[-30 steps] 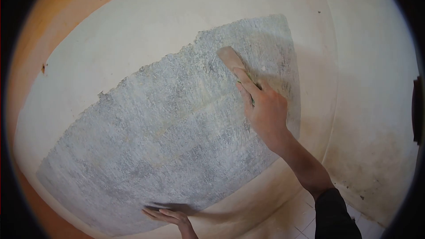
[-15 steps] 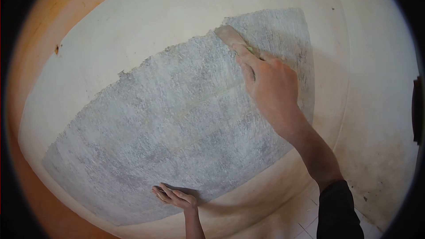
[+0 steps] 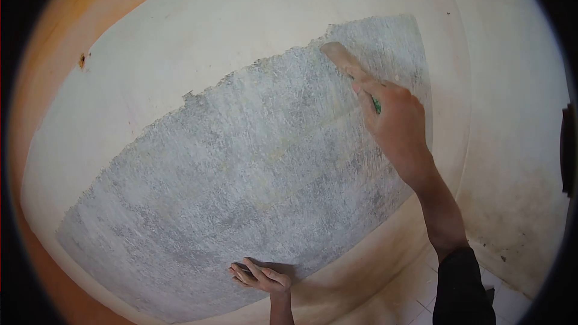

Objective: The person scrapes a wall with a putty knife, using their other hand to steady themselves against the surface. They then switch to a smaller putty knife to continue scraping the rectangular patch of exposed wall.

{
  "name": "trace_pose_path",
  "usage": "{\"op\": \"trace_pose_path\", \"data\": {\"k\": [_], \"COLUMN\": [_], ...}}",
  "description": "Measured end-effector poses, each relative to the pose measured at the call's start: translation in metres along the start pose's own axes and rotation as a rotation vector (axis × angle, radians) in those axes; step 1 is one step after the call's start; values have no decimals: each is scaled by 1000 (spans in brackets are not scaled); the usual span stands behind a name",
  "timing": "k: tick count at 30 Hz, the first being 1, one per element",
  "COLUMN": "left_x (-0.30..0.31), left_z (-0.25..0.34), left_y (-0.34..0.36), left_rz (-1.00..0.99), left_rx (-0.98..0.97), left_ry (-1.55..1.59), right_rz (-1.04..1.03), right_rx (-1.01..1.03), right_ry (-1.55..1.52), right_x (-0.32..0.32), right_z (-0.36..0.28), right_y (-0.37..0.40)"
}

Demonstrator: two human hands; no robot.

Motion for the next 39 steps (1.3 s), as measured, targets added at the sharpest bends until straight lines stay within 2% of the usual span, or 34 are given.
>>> {"op": "trace_pose_path", "data": {"k": [2,4,8,11,17,20,22,26,28,31,34,38,39], "left_x": [-1,0,-3,-2,-1,-1,-1,1,-2,-1,-3,-2,-3], "left_z": [2,1,3,2,1,3,1,0,2,1,1,0,-1], "left_y": [-2,-1,1,-2,1,0,1,2,2,2,3,5,5], "left_rz": [-8,-7,7,-13,-35,-18,-25,-37,-22,-12,-14,-16,-16], "left_rx": [-4,9,27,27,28,8,24,-10,5,-13,-5,-5,-14], "left_ry": [-3,2,31,2,-11,14,28,-5,-7,-6,-27,-33,-31], "right_rz": [39,-143,-122,-135,-96,-124,-79,-108,-71,-103,-38,-51,-50], "right_rx": [12,-141,-59,-154,-54,-172,-35,-141,-49,-93,-91,-95,-28], "right_ry": [-35,9,26,-40,-38,-28,-65,-106,-59,31,16,0,66], "right_x": [7,18,11,10,9,14,10,7,7,8,0,3,2], "right_z": [-5,-15,-3,-5,-1,0,8,5,3,-5,-13,-12,-11], "right_y": [-10,-19,-4,-20,-14,-23,-15,-18,-22,-3,-11,-6,6]}}
Point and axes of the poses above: each hand's wrist, its own y-axis away from the middle knuckle, its own x-axis out of the back of the hand, z = x × y, the point moved 4 cm from there along -y, towards the middle knuckle, and after that the axes turned 11 degrees about -y, right-handed, at the moved point
